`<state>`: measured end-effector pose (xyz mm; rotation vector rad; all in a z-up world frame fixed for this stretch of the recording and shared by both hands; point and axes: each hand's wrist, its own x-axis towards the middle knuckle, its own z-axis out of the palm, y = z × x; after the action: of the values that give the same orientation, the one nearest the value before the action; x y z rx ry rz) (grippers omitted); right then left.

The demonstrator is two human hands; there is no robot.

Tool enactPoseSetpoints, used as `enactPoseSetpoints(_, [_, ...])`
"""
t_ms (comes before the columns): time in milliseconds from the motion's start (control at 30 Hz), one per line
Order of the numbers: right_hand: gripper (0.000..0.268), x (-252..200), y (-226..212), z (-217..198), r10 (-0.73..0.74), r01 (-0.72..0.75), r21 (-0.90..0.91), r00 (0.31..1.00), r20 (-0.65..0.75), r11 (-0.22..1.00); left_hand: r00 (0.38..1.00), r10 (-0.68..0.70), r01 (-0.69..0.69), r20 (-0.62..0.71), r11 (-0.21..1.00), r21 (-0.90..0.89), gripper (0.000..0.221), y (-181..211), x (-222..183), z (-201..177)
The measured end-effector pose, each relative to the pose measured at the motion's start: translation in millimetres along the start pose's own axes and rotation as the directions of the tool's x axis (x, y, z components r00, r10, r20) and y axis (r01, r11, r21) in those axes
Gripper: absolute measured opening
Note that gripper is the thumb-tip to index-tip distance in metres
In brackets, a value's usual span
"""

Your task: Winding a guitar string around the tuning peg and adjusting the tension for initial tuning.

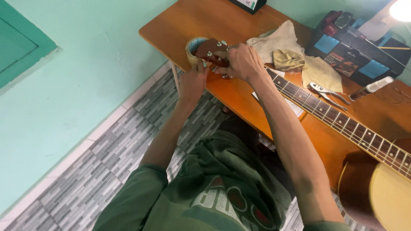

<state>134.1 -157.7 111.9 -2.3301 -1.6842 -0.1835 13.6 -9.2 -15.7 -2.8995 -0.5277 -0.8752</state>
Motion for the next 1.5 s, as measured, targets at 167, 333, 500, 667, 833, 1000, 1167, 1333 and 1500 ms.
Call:
enactPoseSetpoints(167, [0.017, 1.5, -4.1, -5.0, 0.008, -0.009, -0.092, 1.000, -0.013, 0.996, 0.994, -0.085, 0.088, -0.068, 0.995, 0.036, 0.042, -1.2, -1.8, 32.0])
enactPoseSetpoints(333, [0.061, 11.8, 26.8, 35.9, -0.020, 0.024, -0.188, 0.999, 0.026, 0.982, 0.986, -0.122, 0.109, -0.117, 0.988, -0.114, 0.031, 1.8, -1.6, 23.8])
enactPoseSetpoints(500, [0.058, 10.8, 22.5, 31.7, -0.025, 0.027, -0.151, 1.000, 0.016, 0.988, 0.969, -0.205, 0.143, -0.139, 0.922, -0.361, 0.036, 1.3, 2.1, 30.1])
enactPoseSetpoints(667, [0.051, 12.5, 19.0, 27.4, -0.012, 0.020, -0.175, 0.999, 0.048, 0.984, 0.921, -0.239, -0.017, -0.309, 0.766, -0.642, 0.048, 0.7, 4.6, 27.5])
enactPoseSetpoints(833, [0.023, 6.8, -0.4, 16.2, 0.099, -0.090, -0.161, 0.994, 0.049, 0.983, 0.810, -0.266, 0.436, 0.523, -0.325, -0.839, 0.037, -2.8, 6.2, 34.6])
enactPoseSetpoints(1000, [0.038, 3.0, -18.1, -8.8, 0.113, -0.114, -0.004, 0.983, 0.142, 0.993, 0.698, -0.367, 0.477, 0.615, -0.402, -0.782, 0.031, 18.6, 9.6, 1.4])
enactPoseSetpoints(1167, [0.046, 3.4, -9.1, 6.4, 0.157, -0.150, -0.120, 0.986, 0.057, 0.981, 0.906, -0.420, 0.203, -0.060, 0.554, -0.807, 0.039, 38.2, -1.8, -15.2])
enactPoseSetpoints(1333, [0.047, 3.4, -1.7, 7.9, 0.097, -0.098, 0.017, 0.993, 0.062, 0.995, 0.957, -0.270, 0.090, -0.104, 0.619, -0.780, 0.027, 14.6, 0.4, 19.9])
enactPoseSetpoints(1500, [0.043, 6.0, 7.3, 17.4, 0.097, -0.096, -0.015, 0.995, 0.037, 0.995, 0.971, -0.236, 0.082, -0.033, 0.461, -0.884, 0.026, 9.0, -0.1, 26.5])
